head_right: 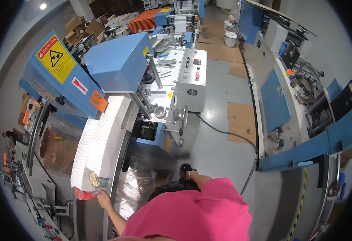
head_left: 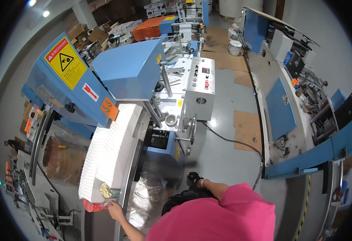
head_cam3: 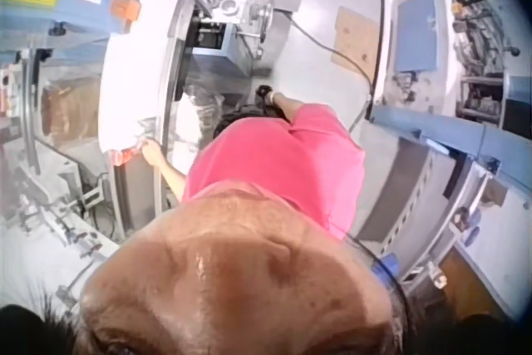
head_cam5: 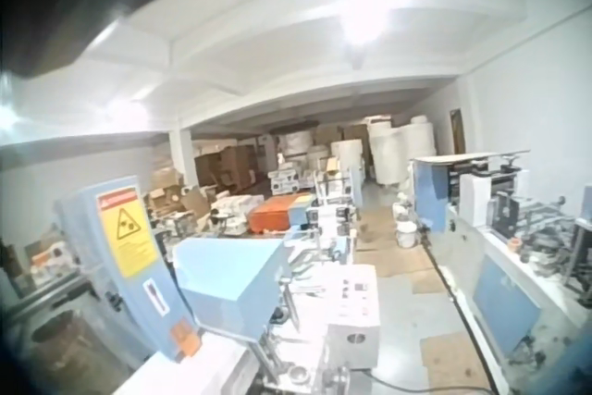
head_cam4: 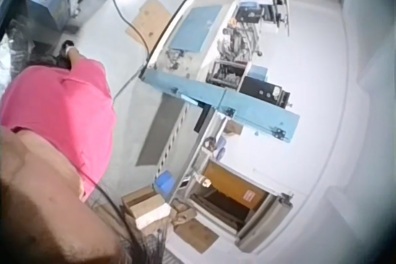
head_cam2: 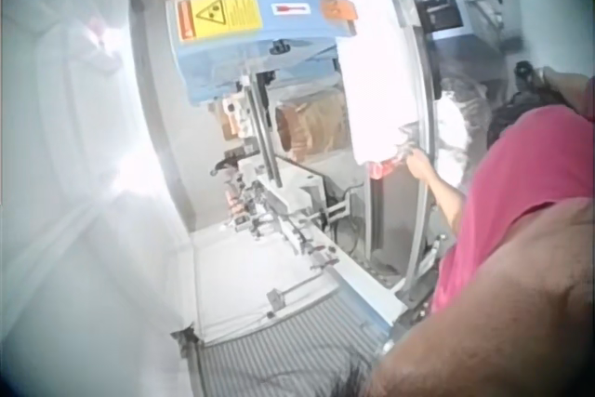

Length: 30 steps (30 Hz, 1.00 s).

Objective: Manually organizing and stacking small paper products from a conveyor belt onto a secondary processing line.

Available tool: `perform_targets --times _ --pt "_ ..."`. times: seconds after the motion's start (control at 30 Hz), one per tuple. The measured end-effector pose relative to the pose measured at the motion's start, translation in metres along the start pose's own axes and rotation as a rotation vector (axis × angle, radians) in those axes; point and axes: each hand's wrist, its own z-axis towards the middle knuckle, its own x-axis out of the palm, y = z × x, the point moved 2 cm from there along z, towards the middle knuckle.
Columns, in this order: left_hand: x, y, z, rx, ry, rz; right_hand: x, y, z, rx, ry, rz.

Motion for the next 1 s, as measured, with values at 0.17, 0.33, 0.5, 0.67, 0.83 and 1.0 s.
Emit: perform_targets --times 0.17,0.33,0.5,0.67,0.83,1.0 --pt "0.01 0.008 0.01 0.033 -0.008 0.013 0.024 0.014 -0.059 -0.022 -0.144 0.188" --pt "0.014 0.007 0.012 0.056 0.028 -0.006 0.003 0.026 -0.129 0.134 -0.122 0.259" --pt "0.011 0.014 0.014 0.041 0.042 0.006 0.0 0.031 -0.133 -0.03 -0.269 0.276" --pt "0.013 0.012 0.015 0.054 0.043 -0.003 0.042 0.0 -0.054 -0.071 -0.347 0.362" --pt "0.012 0.013 0.012 0.074 0.018 -0.015 0.044 -0.004 -0.065 0.009 -0.181 0.277" --pt "0.014 0.016 0.014 0.069 0.016 -0.02 0.01 0.01 -0.132 0.028 -0.178 0.192"
